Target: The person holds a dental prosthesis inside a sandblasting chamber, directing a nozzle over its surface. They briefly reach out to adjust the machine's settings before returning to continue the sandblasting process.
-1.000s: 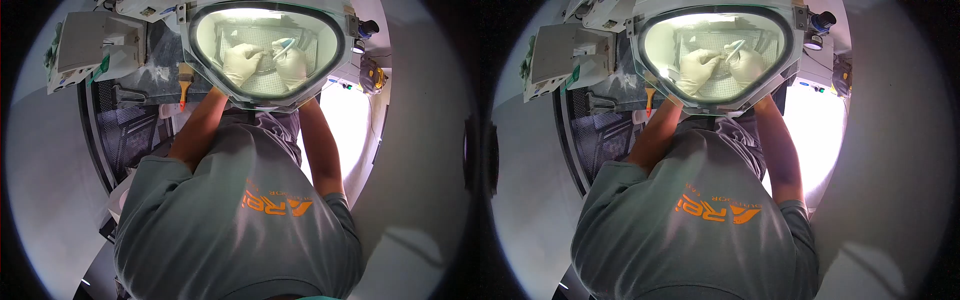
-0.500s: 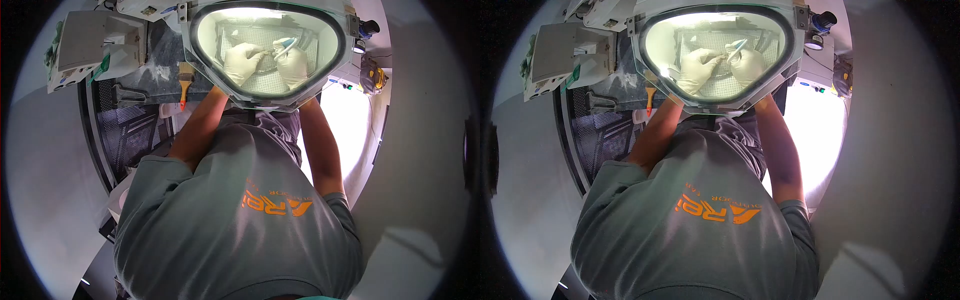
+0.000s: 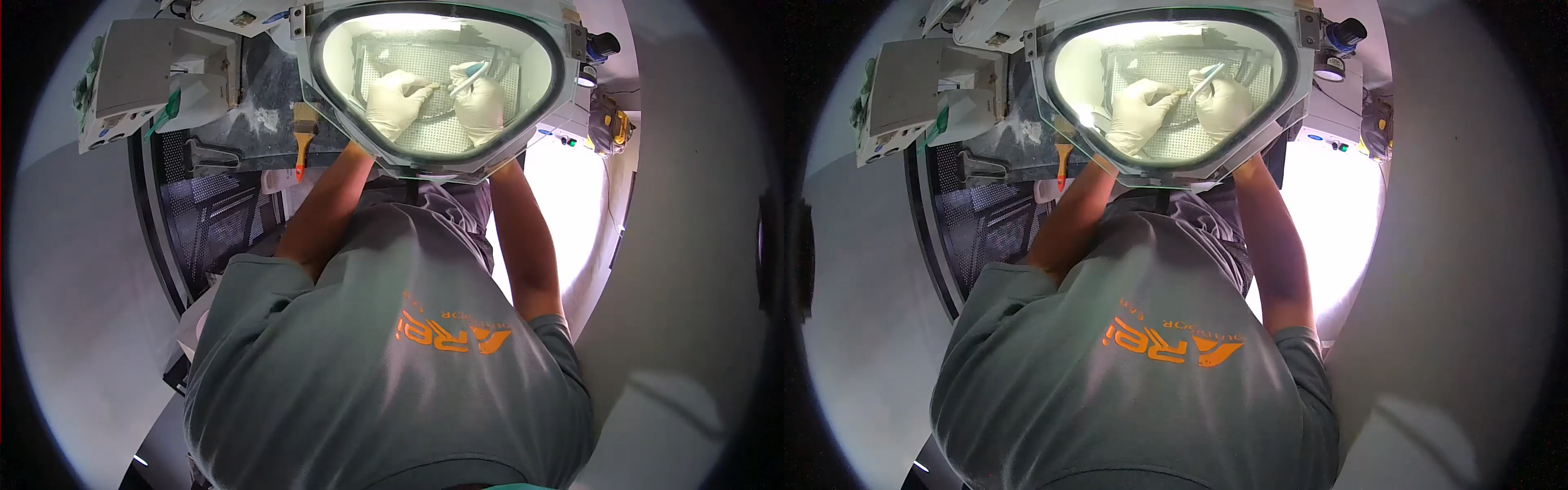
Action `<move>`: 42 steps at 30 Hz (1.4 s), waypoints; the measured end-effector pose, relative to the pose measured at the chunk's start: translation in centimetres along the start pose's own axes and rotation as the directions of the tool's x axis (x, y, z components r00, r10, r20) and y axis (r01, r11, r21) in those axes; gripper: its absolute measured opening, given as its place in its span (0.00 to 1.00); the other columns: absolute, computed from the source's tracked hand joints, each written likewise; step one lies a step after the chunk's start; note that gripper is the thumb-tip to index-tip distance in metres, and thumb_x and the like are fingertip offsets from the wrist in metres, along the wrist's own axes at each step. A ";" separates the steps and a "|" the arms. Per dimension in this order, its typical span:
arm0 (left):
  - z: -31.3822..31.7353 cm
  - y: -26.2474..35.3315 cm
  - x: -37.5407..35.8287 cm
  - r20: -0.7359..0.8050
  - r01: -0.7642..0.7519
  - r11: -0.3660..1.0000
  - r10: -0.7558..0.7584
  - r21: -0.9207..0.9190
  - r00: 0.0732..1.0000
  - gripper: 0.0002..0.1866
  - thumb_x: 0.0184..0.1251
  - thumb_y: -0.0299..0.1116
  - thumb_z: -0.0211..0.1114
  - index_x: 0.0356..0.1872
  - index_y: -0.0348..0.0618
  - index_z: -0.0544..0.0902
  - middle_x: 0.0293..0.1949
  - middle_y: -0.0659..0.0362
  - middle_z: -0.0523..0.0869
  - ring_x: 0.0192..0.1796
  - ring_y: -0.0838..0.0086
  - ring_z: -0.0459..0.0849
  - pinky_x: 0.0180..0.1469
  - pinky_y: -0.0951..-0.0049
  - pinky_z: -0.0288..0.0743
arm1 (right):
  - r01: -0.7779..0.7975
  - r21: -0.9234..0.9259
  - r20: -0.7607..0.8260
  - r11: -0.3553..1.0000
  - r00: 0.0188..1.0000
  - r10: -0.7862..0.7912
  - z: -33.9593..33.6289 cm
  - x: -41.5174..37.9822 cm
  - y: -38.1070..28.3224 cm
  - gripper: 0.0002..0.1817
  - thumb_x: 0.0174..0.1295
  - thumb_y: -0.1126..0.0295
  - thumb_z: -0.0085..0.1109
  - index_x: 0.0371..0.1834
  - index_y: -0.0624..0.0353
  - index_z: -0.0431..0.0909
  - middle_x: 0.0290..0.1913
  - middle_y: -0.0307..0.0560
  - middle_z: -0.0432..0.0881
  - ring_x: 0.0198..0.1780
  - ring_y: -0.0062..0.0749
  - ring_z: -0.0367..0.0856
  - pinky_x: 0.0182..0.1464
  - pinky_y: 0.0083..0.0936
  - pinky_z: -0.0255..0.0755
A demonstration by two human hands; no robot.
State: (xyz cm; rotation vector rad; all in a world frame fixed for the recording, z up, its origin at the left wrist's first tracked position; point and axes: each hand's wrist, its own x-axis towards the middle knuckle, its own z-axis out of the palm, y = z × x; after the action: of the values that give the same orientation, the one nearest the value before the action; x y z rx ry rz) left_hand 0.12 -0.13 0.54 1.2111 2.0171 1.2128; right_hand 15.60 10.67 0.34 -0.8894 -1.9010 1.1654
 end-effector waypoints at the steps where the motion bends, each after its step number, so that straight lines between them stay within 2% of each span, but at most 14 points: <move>1: 0.0 0.1 0.0 0.003 -0.004 1.000 0.004 -0.001 1.000 0.11 0.70 0.34 0.79 0.46 0.40 0.95 0.43 0.51 0.94 0.46 0.62 0.93 0.53 0.64 0.84 | 0.002 -0.002 0.011 1.000 1.000 -0.002 0.1 0.0 0.4 0.12 0.77 0.64 0.67 0.50 0.62 0.91 0.40 0.58 0.92 0.39 0.51 0.92 0.43 0.42 0.82; 10: 0.1 0.2 0.1 -0.003 -0.017 1.000 0.017 0.003 1.000 0.10 0.70 0.33 0.80 0.47 0.39 0.96 0.43 0.52 0.94 0.44 0.64 0.92 0.50 0.66 0.84 | -0.172 0.141 0.009 0.975 0.985 0.173 0.5 0.0 0.2 0.10 0.73 0.69 0.69 0.52 0.60 0.89 0.42 0.55 0.93 0.44 0.43 0.93 0.48 0.37 0.83; 14: -0.1 0.4 0.0 0.006 -0.037 0.999 0.037 0.018 0.999 0.10 0.70 0.32 0.80 0.47 0.39 0.96 0.42 0.52 0.94 0.42 0.65 0.92 0.47 0.67 0.84 | -0.033 0.061 0.011 0.998 0.999 0.033 0.6 -0.1 1.7 0.09 0.72 0.71 0.69 0.51 0.60 0.89 0.41 0.54 0.93 0.41 0.42 0.93 0.45 0.35 0.83; 16: -0.5 1.9 -0.1 0.017 0.079 0.996 -0.078 -0.044 0.997 0.09 0.71 0.32 0.80 0.47 0.38 0.96 0.43 0.52 0.94 0.43 0.67 0.92 0.48 0.68 0.84 | -0.126 0.065 0.031 0.990 0.992 0.124 0.4 -0.1 0.4 0.10 0.71 0.71 0.69 0.52 0.60 0.89 0.41 0.54 0.93 0.41 0.42 0.93 0.45 0.35 0.83; 19: -0.3 1.4 0.1 0.007 0.038 0.999 -0.038 -0.025 0.999 0.09 0.71 0.31 0.80 0.46 0.37 0.95 0.43 0.53 0.94 0.41 0.69 0.92 0.46 0.69 0.84 | -0.198 0.098 0.016 0.975 0.980 0.198 0.3 0.0 0.0 0.11 0.69 0.72 0.69 0.53 0.59 0.89 0.43 0.55 0.94 0.42 0.42 0.94 0.46 0.37 0.83; 26: -0.1 1.0 0.0 -0.008 0.044 0.997 -0.045 -0.068 0.999 0.09 0.71 0.32 0.80 0.45 0.38 0.96 0.42 0.51 0.95 0.41 0.67 0.93 0.46 0.68 0.85 | -0.091 0.099 0.028 0.991 0.996 0.089 0.6 -0.1 1.1 0.11 0.70 0.71 0.68 0.53 0.58 0.90 0.40 0.55 0.93 0.41 0.47 0.94 0.43 0.38 0.84; 29: -0.2 1.0 0.1 -0.021 0.005 1.000 -0.005 -0.001 1.000 0.09 0.70 0.34 0.80 0.45 0.40 0.96 0.41 0.51 0.95 0.42 0.64 0.93 0.47 0.65 0.85 | 0.039 -0.036 0.023 0.999 0.999 -0.038 0.6 0.0 1.4 0.09 0.80 0.67 0.68 0.48 0.63 0.89 0.36 0.44 0.92 0.38 0.25 0.93 0.37 0.24 0.82; 32: -0.3 0.9 0.2 -0.027 -0.024 0.997 0.025 0.068 0.999 0.10 0.69 0.36 0.80 0.44 0.42 0.96 0.41 0.51 0.94 0.42 0.61 0.93 0.48 0.62 0.85 | 0.038 -0.032 0.016 0.999 0.999 -0.038 0.7 0.0 1.3 0.10 0.80 0.67 0.69 0.48 0.64 0.89 0.34 0.44 0.92 0.36 0.25 0.93 0.36 0.25 0.82; 33: -0.3 0.9 0.2 -0.024 -0.023 0.997 0.025 0.080 0.999 0.10 0.69 0.36 0.80 0.44 0.42 0.96 0.41 0.50 0.95 0.42 0.60 0.93 0.48 0.62 0.85 | -0.032 0.013 0.033 0.999 0.999 0.032 0.6 0.1 1.1 0.11 0.70 0.68 0.67 0.51 0.58 0.92 0.42 0.54 0.93 0.42 0.49 0.93 0.45 0.39 0.85; 36: 0.5 -1.0 0.3 0.007 0.023 0.998 -0.023 -0.065 1.000 0.11 0.70 0.37 0.79 0.43 0.39 0.95 0.40 0.48 0.94 0.43 0.56 0.93 0.48 0.59 0.84 | -0.025 0.017 0.036 1.000 0.999 0.025 0.1 0.0 0.3 0.10 0.71 0.67 0.67 0.50 0.57 0.91 0.42 0.54 0.93 0.43 0.49 0.93 0.45 0.39 0.84; 37: -0.1 -0.3 0.7 -0.017 -0.048 0.999 0.048 0.003 0.999 0.11 0.70 0.37 0.79 0.43 0.38 0.95 0.40 0.48 0.94 0.43 0.55 0.92 0.49 0.59 0.84 | -0.160 0.009 0.094 0.987 0.983 0.159 -0.3 0.1 -0.7 0.10 0.72 0.66 0.68 0.50 0.57 0.90 0.43 0.53 0.94 0.44 0.50 0.93 0.45 0.40 0.84; 38: 0.0 0.6 0.2 -0.034 -0.108 0.992 0.111 0.070 0.993 0.11 0.70 0.37 0.78 0.42 0.38 0.95 0.40 0.47 0.94 0.44 0.54 0.92 0.49 0.58 0.84 | -0.014 0.036 0.020 0.999 1.000 0.013 0.3 -0.1 0.4 0.10 0.73 0.64 0.69 0.51 0.56 0.89 0.43 0.53 0.93 0.43 0.49 0.93 0.44 0.40 0.84; 40: 0.2 -0.1 0.2 -0.025 -0.097 0.994 0.099 0.050 0.995 0.11 0.70 0.37 0.78 0.41 0.38 0.94 0.39 0.47 0.93 0.44 0.52 0.91 0.51 0.57 0.84 | -0.105 -0.110 0.052 0.988 0.992 0.111 0.0 -0.2 -0.3 0.10 0.76 0.63 0.69 0.51 0.56 0.89 0.39 0.53 0.92 0.40 0.45 0.93 0.42 0.38 0.83; 42: -0.3 1.5 0.0 -0.036 -0.034 0.998 0.036 0.046 0.999 0.12 0.70 0.38 0.78 0.40 0.38 0.94 0.38 0.47 0.93 0.43 0.51 0.91 0.50 0.55 0.83 | -0.203 0.069 -0.016 0.977 0.979 0.205 0.3 -0.2 -0.3 0.11 0.79 0.61 0.67 0.48 0.57 0.89 0.34 0.53 0.91 0.36 0.42 0.91 0.40 0.37 0.82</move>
State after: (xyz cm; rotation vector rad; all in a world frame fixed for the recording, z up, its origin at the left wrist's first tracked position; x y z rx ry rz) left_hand 0.59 0.10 1.99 1.2597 2.0686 1.2203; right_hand 15.41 10.31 0.47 -1.0762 -1.7728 1.3259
